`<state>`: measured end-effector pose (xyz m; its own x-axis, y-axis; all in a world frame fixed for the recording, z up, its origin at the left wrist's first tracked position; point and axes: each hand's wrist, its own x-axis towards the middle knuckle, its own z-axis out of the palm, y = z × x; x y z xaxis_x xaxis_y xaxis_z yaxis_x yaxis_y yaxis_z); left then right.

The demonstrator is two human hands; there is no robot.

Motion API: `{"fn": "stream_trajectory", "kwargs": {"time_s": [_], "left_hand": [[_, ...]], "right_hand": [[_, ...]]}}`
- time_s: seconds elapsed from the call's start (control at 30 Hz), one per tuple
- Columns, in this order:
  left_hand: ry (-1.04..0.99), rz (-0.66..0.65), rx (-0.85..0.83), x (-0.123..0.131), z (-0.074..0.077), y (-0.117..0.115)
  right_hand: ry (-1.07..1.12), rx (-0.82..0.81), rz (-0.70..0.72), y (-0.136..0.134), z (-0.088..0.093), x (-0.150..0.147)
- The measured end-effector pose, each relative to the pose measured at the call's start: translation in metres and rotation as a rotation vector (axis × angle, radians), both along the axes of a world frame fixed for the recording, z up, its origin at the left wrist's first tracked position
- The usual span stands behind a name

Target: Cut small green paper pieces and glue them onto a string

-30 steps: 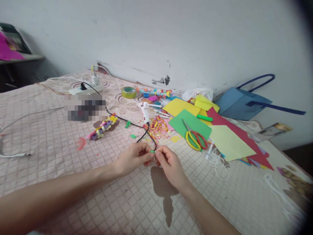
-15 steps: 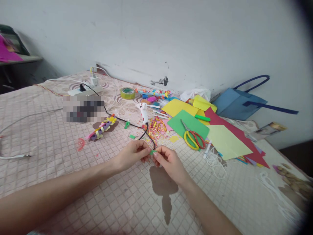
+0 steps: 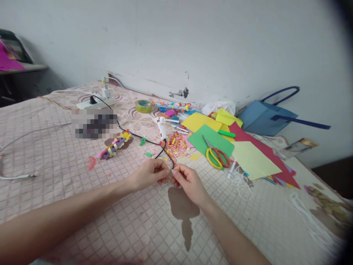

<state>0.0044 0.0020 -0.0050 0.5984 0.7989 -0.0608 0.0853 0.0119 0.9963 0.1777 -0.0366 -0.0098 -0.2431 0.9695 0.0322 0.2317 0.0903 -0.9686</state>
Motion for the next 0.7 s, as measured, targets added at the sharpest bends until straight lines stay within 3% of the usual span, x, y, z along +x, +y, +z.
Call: {"fn": "stream_trajectory", "kwargs": {"time_s": [0.33,0.57,0.7], "left_hand": [[-0.016,-0.116,-0.017,-0.004,-0.001,0.004],[0.042,-0.088,0.009,-0.005,0.004,0.008],[0.084,-0.048,0.033,-0.005,0.005,0.01]], "right_hand": [[-0.187,0.127,0.02,-0.002,0.006,0.0],[-0.323,0.22,0.052,-0.002,0.008,0.001],[-0.484,0.301,-0.149,0.014,0.005,0.024]]}}
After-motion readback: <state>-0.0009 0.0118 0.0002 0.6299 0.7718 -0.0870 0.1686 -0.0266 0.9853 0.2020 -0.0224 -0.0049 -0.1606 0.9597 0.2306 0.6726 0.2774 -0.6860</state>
